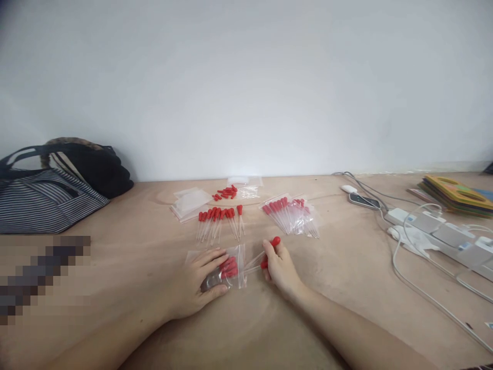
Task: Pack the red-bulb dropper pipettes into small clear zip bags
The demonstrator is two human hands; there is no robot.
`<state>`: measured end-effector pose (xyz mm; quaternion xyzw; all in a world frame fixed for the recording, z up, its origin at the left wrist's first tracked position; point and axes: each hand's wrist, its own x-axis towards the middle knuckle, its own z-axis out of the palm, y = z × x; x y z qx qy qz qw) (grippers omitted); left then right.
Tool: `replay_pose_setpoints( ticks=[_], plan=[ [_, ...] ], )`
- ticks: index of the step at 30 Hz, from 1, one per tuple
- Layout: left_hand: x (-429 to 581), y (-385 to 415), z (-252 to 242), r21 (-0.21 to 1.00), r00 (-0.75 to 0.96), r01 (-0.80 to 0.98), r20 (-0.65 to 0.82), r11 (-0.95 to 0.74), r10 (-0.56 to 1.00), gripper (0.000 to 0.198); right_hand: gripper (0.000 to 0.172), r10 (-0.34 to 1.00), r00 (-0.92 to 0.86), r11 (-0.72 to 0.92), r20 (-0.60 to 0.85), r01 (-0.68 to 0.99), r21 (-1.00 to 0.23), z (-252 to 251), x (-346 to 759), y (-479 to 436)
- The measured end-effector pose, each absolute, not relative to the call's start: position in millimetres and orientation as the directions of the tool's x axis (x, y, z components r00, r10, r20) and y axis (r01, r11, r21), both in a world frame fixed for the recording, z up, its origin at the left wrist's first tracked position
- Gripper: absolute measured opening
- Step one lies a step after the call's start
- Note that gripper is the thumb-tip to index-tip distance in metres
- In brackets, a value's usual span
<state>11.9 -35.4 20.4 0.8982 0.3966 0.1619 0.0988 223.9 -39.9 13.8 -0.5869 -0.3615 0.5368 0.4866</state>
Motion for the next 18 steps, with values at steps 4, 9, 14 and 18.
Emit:
replay_pose_setpoints(
  ticks=[4,9,14,18],
  plan=[
    [11.6,-35.0,20.0,0.307,0.636,0.678,0.211,-0.668,0.742,0.052,0.030,0.957,0.101,-0.260,-0.272,-0.115,-0.959,15.5,227.3,-40.5],
    [11.0,-34.9,19.2,0.301,0.638,0.681,0.203,-0.668,0.742,0.053,0.030,0.922,-0.209,-0.368,-0.325,-0.222,-0.903,19.2,243.4,-38.6],
    [11.6,-35.2,20.9,0.299,0.637,0.677,0.219,-0.672,0.739,0.052,0.037,0.945,-0.085,-0.322,-0.316,-0.069,-0.944,12.5,248.2,-31.7],
    [12.4,-35.6,22.4,0.287,0.639,0.683,0.212,-0.672,0.739,0.052,0.044,0.994,0.073,-0.097,-0.081,0.259,-0.961,4.6,246.1,-24.8]
  ],
)
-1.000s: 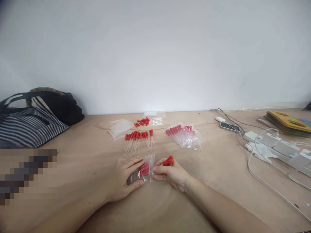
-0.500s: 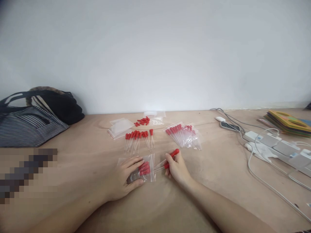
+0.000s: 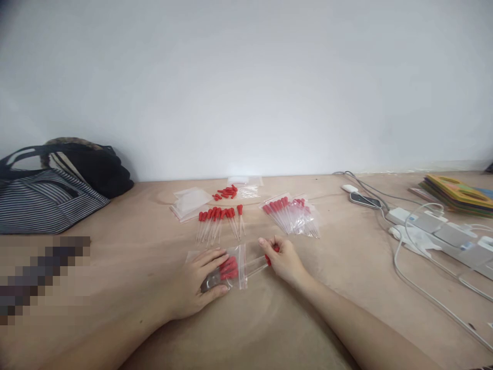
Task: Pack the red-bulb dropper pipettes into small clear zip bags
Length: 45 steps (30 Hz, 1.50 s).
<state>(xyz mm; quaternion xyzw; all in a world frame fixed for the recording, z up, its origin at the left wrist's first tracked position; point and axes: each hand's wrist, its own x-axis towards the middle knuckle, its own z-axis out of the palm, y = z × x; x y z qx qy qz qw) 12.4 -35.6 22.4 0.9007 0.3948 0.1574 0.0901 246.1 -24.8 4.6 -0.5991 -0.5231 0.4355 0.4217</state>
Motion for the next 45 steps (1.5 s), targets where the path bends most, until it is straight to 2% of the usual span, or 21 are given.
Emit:
replay_pose_setpoints(
  ticks=[2,3,7,10,16,21,25,30,33,37,41,45],
  plan=[
    [12.3,-35.6,22.8,0.286,0.638,0.685,0.209,-0.670,0.741,0.052,0.044,0.999,0.023,-0.040,-0.035,0.293,-0.955,5.2,245.8,-24.1],
    [12.1,-35.6,23.0,0.287,0.637,0.685,0.209,-0.669,0.742,0.052,0.043,0.998,-0.031,-0.053,-0.063,0.257,-0.965,6.8,246.0,-24.8],
    [11.3,-34.9,23.2,0.292,0.638,0.682,0.211,-0.671,0.740,0.054,0.036,0.922,-0.296,-0.277,-0.249,-0.056,-0.959,16.0,249.9,-30.9],
    [11.3,-34.7,23.9,0.279,0.640,0.690,0.195,-0.668,0.743,0.055,0.038,0.890,-0.379,-0.311,-0.253,-0.098,-0.946,19.4,254.2,-33.6],
    [12.8,-36.1,27.9,0.232,0.644,0.712,0.160,-0.663,0.748,0.057,0.040,0.945,-0.218,-0.202,-0.245,0.203,-0.958,13.5,249.8,-32.5],
    [13.3,-36.1,27.0,0.222,0.649,0.706,0.180,-0.673,0.740,0.055,0.040,0.981,-0.144,-0.085,-0.127,0.273,-0.958,3.6,228.6,-36.3],
    [12.7,-36.7,25.4,0.224,0.653,0.698,0.191,-0.680,0.733,0.054,0.038,0.944,-0.297,-0.062,-0.141,0.259,-0.964,8.7,226.0,-40.9],
    [12.2,-36.0,24.8,0.224,0.653,0.699,0.186,-0.679,0.734,0.056,0.049,0.919,-0.383,0.095,-0.089,0.436,-0.895,17.0,262.1,-36.6],
    [11.8,-35.1,24.8,0.228,0.651,0.702,0.181,-0.675,0.737,0.057,0.049,0.880,-0.468,0.111,-0.086,0.378,-0.919,12.0,276.8,-31.1],
    [12.1,-34.9,26.8,0.230,0.648,0.708,0.163,-0.667,0.744,0.057,0.042,0.863,-0.496,0.035,-0.099,0.253,-0.967,4.6,270.3,-27.1],
    [12.6,-35.1,27.6,0.230,0.654,0.700,0.174,-0.677,0.736,0.056,0.038,0.904,-0.421,-0.024,-0.077,0.130,-0.991,3.7,255.4,-28.2],
    [12.0,-35.0,24.9,0.236,0.650,0.696,0.192,-0.678,0.735,0.056,0.029,0.946,-0.314,-0.053,-0.080,0.093,-0.994,3.7,243.3,-30.0]
  ],
)
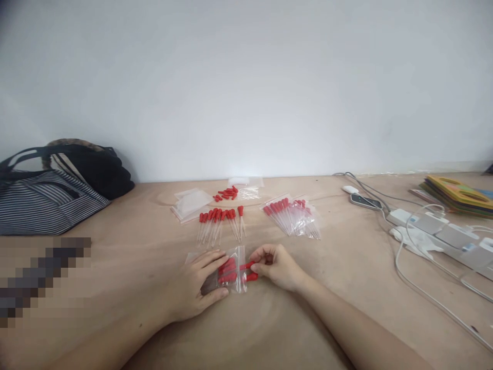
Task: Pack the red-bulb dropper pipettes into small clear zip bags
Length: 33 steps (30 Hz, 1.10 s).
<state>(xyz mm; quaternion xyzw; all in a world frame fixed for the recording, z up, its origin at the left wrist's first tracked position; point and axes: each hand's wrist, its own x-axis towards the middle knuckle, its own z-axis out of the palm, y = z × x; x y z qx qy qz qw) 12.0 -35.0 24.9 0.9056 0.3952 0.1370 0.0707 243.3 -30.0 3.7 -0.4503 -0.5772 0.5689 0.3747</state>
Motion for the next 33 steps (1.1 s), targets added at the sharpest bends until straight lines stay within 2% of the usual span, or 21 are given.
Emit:
replay_pose_setpoints(
  ticks=[4,8,11,14,18,22,33],
  plan=[
    [11.3,-35.0,22.6,0.242,0.652,0.690,0.200,-0.682,0.731,0.055,0.025,0.964,-0.252,-0.060,-0.084,0.099,-0.993,2.3,227.9,-30.4],
    [11.7,-34.6,21.4,0.252,0.649,0.685,0.215,-0.683,0.730,0.054,0.020,0.974,-0.225,0.011,-0.034,0.197,-0.980,3.4,214.5,-31.9],
    [12.1,-34.2,21.9,0.260,0.645,0.687,0.213,-0.679,0.734,0.055,0.019,0.930,-0.365,0.123,0.037,0.217,-0.968,6.8,216.4,-32.4],
    [11.9,-34.5,23.1,0.269,0.649,0.674,0.229,-0.688,0.726,0.054,0.024,0.881,-0.470,0.203,0.057,0.268,-0.942,11.4,230.7,-30.4],
    [11.2,-35.7,23.6,0.279,0.642,0.674,0.238,-0.684,0.729,0.056,0.026,0.828,-0.545,0.430,0.132,0.465,-0.774,16.5,249.9,-28.2],
    [11.6,-35.9,23.1,0.278,0.642,0.676,0.235,-0.683,0.730,0.055,0.015,0.792,-0.585,0.506,0.177,0.465,-0.727,16.7,250.2,-30.7],
    [13.2,-36.0,25.0,0.282,0.649,0.664,0.242,-0.692,0.721,0.052,0.011,0.788,-0.555,0.522,0.266,0.374,-0.767,11.6,217.8,-32.5]
  ],
)
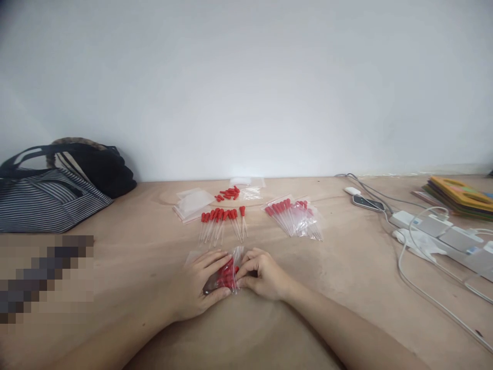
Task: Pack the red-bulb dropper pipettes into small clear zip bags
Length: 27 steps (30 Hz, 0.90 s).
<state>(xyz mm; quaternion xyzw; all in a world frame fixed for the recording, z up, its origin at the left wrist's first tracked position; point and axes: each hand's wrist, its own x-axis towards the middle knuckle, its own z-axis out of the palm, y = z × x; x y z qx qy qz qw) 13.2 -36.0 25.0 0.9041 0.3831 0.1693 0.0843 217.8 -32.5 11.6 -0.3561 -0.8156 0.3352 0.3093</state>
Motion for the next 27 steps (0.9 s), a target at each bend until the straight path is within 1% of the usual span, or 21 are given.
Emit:
replay_pose_setpoints(
  ticks=[3,7,9,13,17,20,23,27],
  plan=[
    [14.1,-36.5,25.9,0.274,0.648,0.673,0.230,-0.687,0.726,0.052,0.011,0.830,-0.495,0.492,0.258,0.429,-0.758,11.4,215.6,-31.7],
    [15.0,-36.7,27.1,0.275,0.642,0.678,0.231,-0.682,0.731,0.053,0.013,0.898,-0.409,0.372,0.162,0.510,-0.776,14.2,220.0,-32.4],
    [15.1,-36.6,27.2,0.274,0.643,0.678,0.228,-0.682,0.731,0.054,0.012,0.916,-0.374,0.341,0.146,0.533,-0.775,14.7,220.6,-33.6],
    [15.0,-36.1,26.8,0.283,0.644,0.672,0.232,-0.684,0.729,0.054,0.012,0.913,-0.354,0.372,0.203,0.519,-0.769,10.4,214.5,-32.5],
    [15.0,-34.8,24.9,0.291,0.641,0.660,0.263,-0.693,0.721,0.055,0.012,0.934,-0.299,0.315,0.196,0.431,-0.845,5.2,208.8,-25.9],
    [14.9,-34.5,23.9,0.285,0.626,0.678,0.257,-0.677,0.736,0.056,0.011,0.920,-0.331,0.334,0.211,0.377,-0.864,4.6,209.2,-22.0],
    [15.0,-35.2,24.7,0.294,0.618,0.681,0.261,-0.671,0.742,0.055,0.013,0.902,-0.388,0.347,0.189,0.391,-0.853,3.6,209.9,-18.9],
    [15.4,-35.7,25.9,0.302,0.622,0.674,0.260,-0.674,0.738,0.056,0.017,0.944,-0.307,0.262,0.121,0.472,-0.842,0.2,206.1,-14.8]
  ],
)
